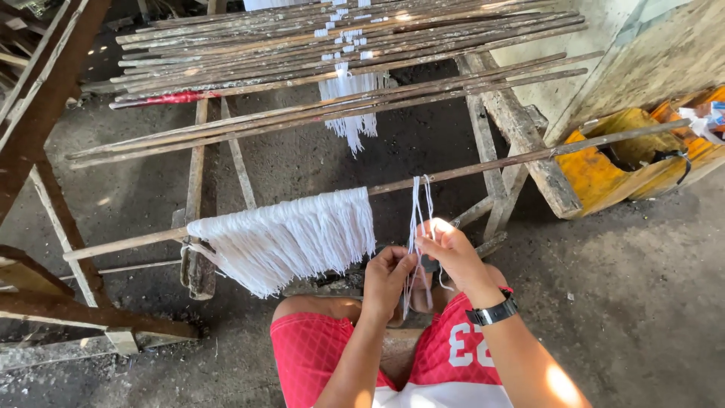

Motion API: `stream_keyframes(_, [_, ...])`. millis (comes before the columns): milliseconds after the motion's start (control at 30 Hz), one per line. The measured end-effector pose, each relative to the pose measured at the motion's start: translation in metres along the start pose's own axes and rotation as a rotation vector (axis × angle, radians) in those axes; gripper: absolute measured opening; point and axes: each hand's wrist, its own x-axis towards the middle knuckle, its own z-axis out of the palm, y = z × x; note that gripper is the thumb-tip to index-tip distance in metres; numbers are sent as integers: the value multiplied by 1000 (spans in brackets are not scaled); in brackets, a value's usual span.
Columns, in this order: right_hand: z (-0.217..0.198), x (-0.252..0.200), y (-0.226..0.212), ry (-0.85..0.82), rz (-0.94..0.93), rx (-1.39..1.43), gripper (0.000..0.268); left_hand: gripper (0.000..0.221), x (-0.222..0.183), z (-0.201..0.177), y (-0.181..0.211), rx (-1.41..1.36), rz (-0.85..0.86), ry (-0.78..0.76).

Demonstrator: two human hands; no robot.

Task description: A person is manually wrapping and securing bundles of white fibers onto wooden sticks as part of a textile production process.

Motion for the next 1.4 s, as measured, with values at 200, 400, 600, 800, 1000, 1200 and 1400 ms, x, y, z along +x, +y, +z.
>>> stream_keyframes(200, [4,-2,-7,-23,-6,-11,17,10,0,-4,-7,8,-20,36])
stream_keyframes(400, [21,-19,-51,-55,15,5,24,14,-6,-6,0,-20,-60,66])
stream_keyframes(600, [20,-20,-49,-72,13,60,21,20,-9,-6,-1,-120,-106,97])
stream_keyframes(800, [28,-23,-62,-93,28,94,25,24,-8,-6,-12,-153,-83,75])
stream_keyframes(1000, [25,-21,-56,-76,29,145,22,27,2,-13,-33,47,25,30])
stream_keyframes(1200, [20,-14,-69,-139,336,-77,41,25,-8,-10,-11,175,5,-42])
stream_keyframes(1400, [-7,11,-38,48,144,200,25,23,-8,-22,-26,379,-61,-40])
